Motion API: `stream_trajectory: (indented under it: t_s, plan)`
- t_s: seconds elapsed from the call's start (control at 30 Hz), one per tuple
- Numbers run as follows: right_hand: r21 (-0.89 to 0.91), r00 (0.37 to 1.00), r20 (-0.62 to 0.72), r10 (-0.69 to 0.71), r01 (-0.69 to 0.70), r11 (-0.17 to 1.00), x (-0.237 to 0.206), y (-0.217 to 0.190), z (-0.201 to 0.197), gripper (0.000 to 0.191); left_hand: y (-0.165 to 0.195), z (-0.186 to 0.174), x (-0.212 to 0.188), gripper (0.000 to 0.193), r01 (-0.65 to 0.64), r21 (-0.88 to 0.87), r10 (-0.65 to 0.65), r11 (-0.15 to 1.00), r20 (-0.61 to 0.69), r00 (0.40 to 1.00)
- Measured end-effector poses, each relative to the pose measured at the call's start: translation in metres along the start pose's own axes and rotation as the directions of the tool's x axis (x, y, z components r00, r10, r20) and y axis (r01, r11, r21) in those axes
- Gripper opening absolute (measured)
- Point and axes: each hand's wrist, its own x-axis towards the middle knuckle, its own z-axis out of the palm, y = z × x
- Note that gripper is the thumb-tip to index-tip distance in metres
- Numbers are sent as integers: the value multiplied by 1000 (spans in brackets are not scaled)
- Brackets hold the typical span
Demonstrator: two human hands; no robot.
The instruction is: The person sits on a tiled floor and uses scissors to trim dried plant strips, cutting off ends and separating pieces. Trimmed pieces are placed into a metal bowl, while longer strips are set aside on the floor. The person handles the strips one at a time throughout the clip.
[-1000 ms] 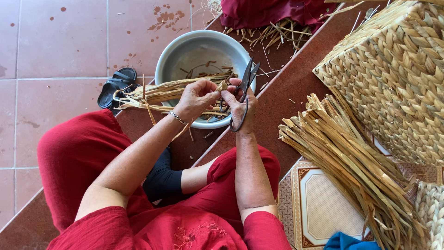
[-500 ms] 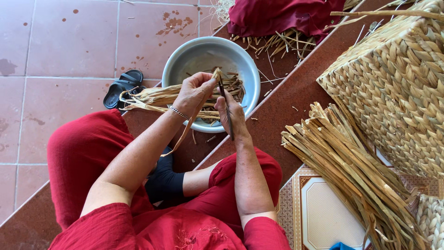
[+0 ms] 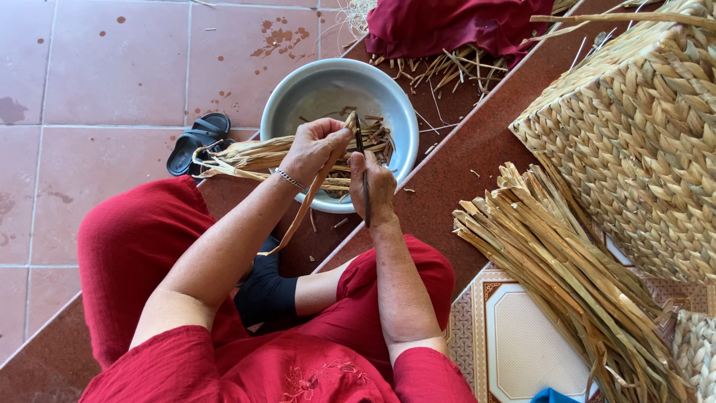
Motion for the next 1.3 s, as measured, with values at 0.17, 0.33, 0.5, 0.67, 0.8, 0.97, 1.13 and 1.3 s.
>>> stream_trajectory:
  t_s: [0.17, 0.33, 0.5, 0.67, 0.8, 0.97, 1.13, 1.3]
  plan:
    - [105, 999, 14, -42, 41, 994, 1, -5, -7, 72, 0, -7, 0, 17, 31, 93, -35, 995, 35, 999]
    - [101, 999, -35, -21, 24, 995, -1, -6, -11, 67, -8, -3, -2, 18, 126, -70, -122, 990, 57, 991]
    - [390, 996, -68, 60, -29, 920, 2, 5, 0, 69, -3, -4, 0, 21, 41, 104, -49, 994, 78, 996]
    - [818, 924, 67, 377, -267, 509, 13, 22, -20, 70, -3, -2, -4, 22, 7, 326, -43, 945, 103, 994]
    - [756, 959, 111, 260, -251, 605, 11, 18, -36, 51, 5, 10, -11, 24, -282, 582, 223, 763, 173, 959]
    - [768, 973, 78, 216, -197, 609, 7, 7, -23, 29, 23, 35, -23, 54, -480, 826, 515, 296, 285, 809]
    - [873, 883, -25, 468, -209, 442, 22, 32, -30, 19, 18, 37, -52, 31, -626, 778, 661, 38, 450, 600]
    - [931, 878, 31, 478, -200, 306, 25, 50, -29, 14, 15, 11, -20, 53, 111, 337, -20, 935, -264, 964]
